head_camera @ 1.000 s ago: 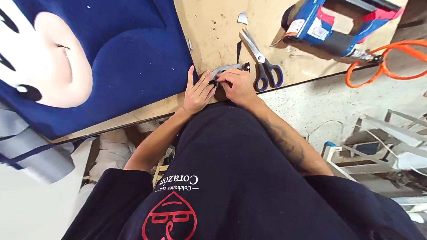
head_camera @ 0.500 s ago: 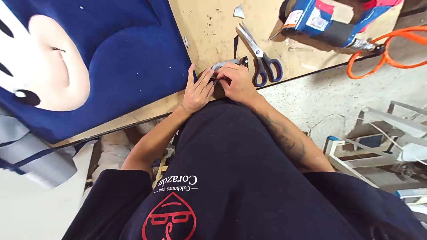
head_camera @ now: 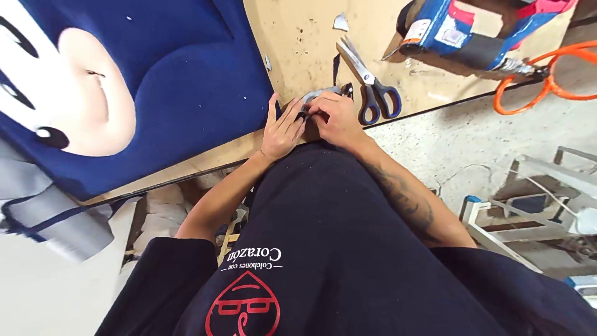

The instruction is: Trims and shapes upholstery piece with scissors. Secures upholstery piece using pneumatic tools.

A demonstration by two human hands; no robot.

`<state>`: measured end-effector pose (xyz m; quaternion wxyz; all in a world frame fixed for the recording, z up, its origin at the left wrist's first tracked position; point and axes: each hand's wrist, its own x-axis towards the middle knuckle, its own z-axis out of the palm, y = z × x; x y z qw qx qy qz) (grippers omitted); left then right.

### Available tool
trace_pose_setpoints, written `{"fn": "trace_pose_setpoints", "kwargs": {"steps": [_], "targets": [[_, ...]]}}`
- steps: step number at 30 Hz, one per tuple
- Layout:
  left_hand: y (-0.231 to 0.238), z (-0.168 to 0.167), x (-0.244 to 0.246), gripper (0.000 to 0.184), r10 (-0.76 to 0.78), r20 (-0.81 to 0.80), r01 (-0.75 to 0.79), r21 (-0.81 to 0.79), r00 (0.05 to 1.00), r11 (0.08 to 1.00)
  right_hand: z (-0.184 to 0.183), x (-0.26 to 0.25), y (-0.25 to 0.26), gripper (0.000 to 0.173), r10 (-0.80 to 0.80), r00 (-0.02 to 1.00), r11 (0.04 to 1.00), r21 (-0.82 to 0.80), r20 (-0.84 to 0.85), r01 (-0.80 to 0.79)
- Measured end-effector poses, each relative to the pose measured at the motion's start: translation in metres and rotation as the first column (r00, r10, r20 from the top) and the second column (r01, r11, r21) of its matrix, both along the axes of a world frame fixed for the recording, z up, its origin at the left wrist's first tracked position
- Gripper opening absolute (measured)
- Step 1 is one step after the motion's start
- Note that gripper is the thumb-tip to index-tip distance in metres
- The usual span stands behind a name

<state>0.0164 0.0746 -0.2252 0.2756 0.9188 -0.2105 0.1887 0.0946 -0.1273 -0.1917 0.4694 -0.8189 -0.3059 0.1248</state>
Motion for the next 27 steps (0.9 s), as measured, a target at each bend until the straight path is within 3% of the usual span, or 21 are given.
{"fn": "trace_pose_setpoints", "kwargs": {"steps": [2,6,9,27], "targets": [[-0.004,0.004,-0.002,0.017,-0.008,-0.011,0.008,-0.003,1.0,1.0,0.002,-0.002,-0.003,0.014,-0.008,1.0,1.0,-0.023,-0.001,0.008],[0.0,0.024,0.001,0.02,-0.002,-0.076,0.017,0.203,0.997,0.979,0.007,0.002,0.004,0.016,0.008,1.0,0.996,-0.088,0.018,-0.006],[-0.004,0.031,0.002,0.021,-0.002,-0.161,0.03,0.174,0.987,0.984,0.008,0.0,0.004,0.017,-0.002,1.0,0.998,-0.068,0.025,0.004],[-0.01,0.026,-0.002,0.019,0.053,-0.196,-0.024,0.146,0.979,0.989,0.008,-0.005,0.007,0.018,-0.033,0.992,0.991,-0.121,0.121,0.048]]}}
